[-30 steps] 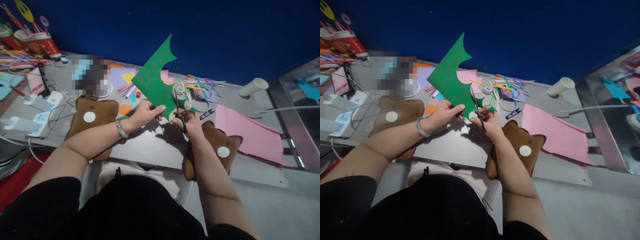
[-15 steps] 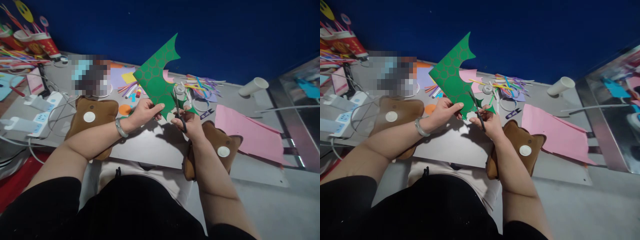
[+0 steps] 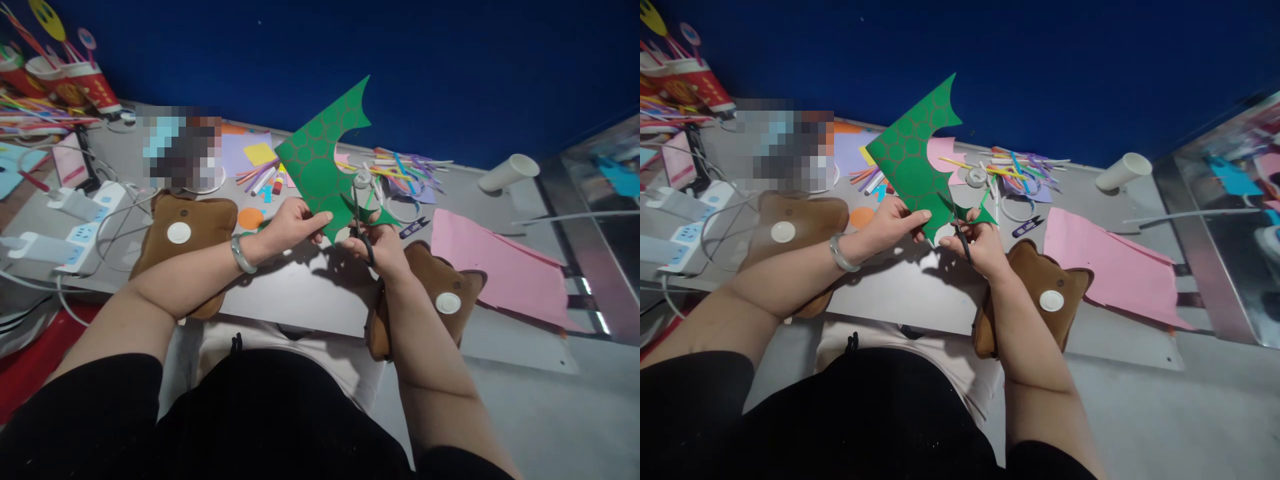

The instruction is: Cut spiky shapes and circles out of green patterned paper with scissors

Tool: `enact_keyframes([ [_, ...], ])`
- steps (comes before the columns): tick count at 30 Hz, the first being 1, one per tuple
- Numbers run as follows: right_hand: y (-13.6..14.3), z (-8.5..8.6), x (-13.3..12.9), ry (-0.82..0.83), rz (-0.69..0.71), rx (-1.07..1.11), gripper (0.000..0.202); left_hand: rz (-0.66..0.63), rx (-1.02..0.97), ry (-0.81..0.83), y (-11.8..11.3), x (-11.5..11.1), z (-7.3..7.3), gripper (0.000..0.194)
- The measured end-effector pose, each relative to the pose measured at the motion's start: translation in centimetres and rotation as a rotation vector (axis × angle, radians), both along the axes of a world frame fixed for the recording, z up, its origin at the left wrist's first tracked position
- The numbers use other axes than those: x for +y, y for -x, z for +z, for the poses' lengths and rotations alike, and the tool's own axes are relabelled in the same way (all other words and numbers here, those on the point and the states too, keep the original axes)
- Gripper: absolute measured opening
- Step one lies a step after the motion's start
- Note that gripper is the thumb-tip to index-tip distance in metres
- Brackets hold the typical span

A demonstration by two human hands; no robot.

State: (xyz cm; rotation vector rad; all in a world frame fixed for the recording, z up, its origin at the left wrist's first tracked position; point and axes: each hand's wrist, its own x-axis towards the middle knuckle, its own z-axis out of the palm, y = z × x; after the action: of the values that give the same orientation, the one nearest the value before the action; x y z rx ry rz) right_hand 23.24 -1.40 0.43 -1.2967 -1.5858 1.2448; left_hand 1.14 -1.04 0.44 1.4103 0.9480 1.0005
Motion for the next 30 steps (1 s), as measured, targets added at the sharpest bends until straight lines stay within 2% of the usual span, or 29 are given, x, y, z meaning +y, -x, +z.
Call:
enact_keyframes([
  [10, 0.1, 0.8, -0.2, -0.035, -0.012, -0.032, 0.072, 0.001, 0.005, 0.015, 0.1, 0.1, -0.1, 0.060],
  [18, -0.1, 0.1, -0.2, -0.012, -0.001, 0.076, 0.077, -0.012, 0.016, -0.010, 0.2, 0.0, 0.3, 0.063],
  [30, 0.0, -0.3, -0.1, 0.021, 0.012, 0.130, 0.077, 0.033, 0.000, 0.010, 0.0, 0.2, 0.1, 0.046],
])
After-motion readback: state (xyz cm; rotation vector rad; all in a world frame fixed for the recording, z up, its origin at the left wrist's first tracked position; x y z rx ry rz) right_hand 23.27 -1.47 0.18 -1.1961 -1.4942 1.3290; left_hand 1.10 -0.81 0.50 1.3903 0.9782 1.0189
